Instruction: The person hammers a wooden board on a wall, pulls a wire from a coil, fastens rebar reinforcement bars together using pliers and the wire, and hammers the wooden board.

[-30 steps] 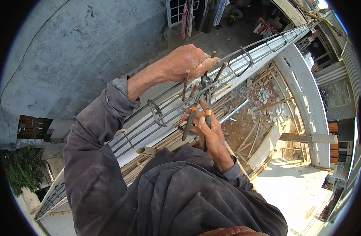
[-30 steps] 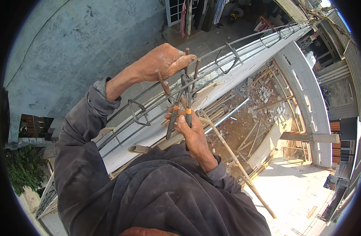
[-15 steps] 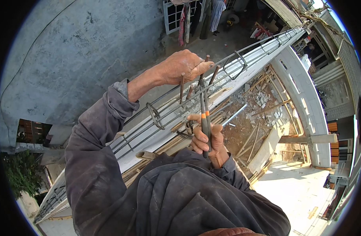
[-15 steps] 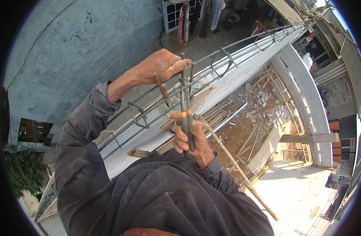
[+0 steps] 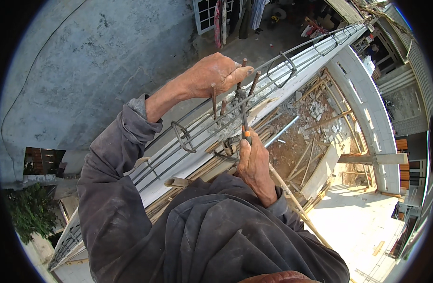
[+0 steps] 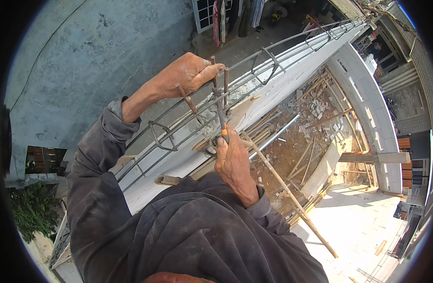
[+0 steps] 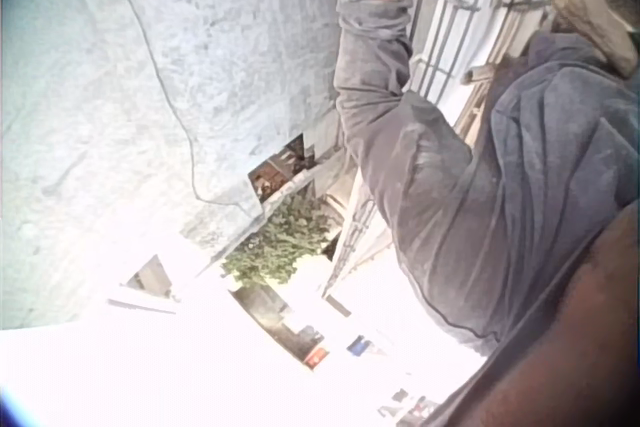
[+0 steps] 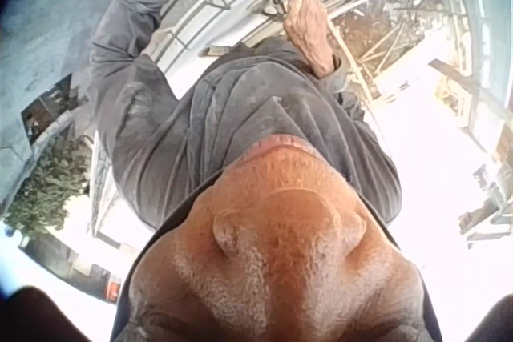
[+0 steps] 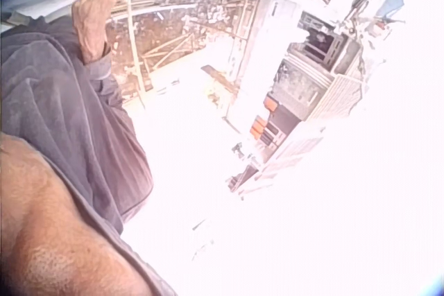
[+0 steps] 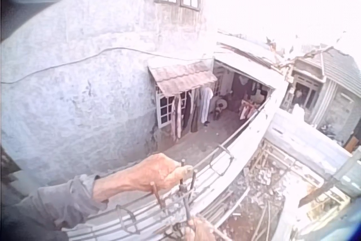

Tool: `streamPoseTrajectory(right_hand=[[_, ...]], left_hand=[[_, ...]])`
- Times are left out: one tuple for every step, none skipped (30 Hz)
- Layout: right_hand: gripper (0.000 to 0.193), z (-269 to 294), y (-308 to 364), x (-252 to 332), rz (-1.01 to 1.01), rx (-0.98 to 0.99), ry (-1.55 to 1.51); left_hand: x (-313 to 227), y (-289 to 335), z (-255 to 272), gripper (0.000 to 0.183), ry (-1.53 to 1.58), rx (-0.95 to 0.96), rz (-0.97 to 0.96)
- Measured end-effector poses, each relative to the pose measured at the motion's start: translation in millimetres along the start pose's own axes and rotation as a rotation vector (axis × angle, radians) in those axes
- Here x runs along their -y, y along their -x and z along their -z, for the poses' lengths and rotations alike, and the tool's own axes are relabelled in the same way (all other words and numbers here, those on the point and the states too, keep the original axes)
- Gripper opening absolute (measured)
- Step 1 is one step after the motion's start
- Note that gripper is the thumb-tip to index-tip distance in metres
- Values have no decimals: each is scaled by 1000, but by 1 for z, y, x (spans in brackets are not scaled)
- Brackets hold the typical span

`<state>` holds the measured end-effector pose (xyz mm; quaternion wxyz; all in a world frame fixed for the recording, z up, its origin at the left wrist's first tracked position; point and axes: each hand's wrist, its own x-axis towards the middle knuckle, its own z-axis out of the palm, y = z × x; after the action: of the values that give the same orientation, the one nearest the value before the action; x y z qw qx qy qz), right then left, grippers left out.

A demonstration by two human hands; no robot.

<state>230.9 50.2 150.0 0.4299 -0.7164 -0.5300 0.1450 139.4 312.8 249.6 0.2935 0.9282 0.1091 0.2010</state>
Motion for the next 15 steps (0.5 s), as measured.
streamPoseTrajectory(right_hand=[[42,-14,-5,-14,-5,5,-104],[36,-29,-9,-29,90,-106,-89],[36,-35,-13,-39,90,-109,-89],[36,-40,-16,-43,113,-109,-116],[36,-41,-15,-46,135,-111,-142],[36,-39,-12,-48,136,-115,-143],[37,-35,-13,-50,99,-48,-186],[39,-32,-13,-50,62,20,-228],[39,-26,-10,-48,68,15,-227],[39,-16,-7,-40,-86,136,-476],[38,-4,-4,-27,-246,259,-723],[46,5,-4,-9,-406,319,-1032],[46,6,-1,-10,-407,314,-1029],[49,5,-2,-19,-504,460,-1529],[53,0,-2,-29,-592,613,-2029]], left_hand=[[-3,-1,2,67,-5,0,10],[-1,-4,1,67,-7,3,4],[0,-5,0,67,4,8,6],[1,-3,-1,68,14,13,10],[3,-3,-3,68,12,14,9],[5,-2,-4,68,13,-7,7],[8,-2,-4,69,11,-31,3],[9,-1,-5,69,6,-33,-3],[10,1,-6,69,16,-44,-6],[11,2,-7,69,29,-54,-7],[8,2,-4,69,31,-55,-9],[7,1,2,63,1,33,65],[3,0,6,58,-30,123,134],[3,-1,6,58,-32,118,126],[2,-1,3,59,-5,95,92]])
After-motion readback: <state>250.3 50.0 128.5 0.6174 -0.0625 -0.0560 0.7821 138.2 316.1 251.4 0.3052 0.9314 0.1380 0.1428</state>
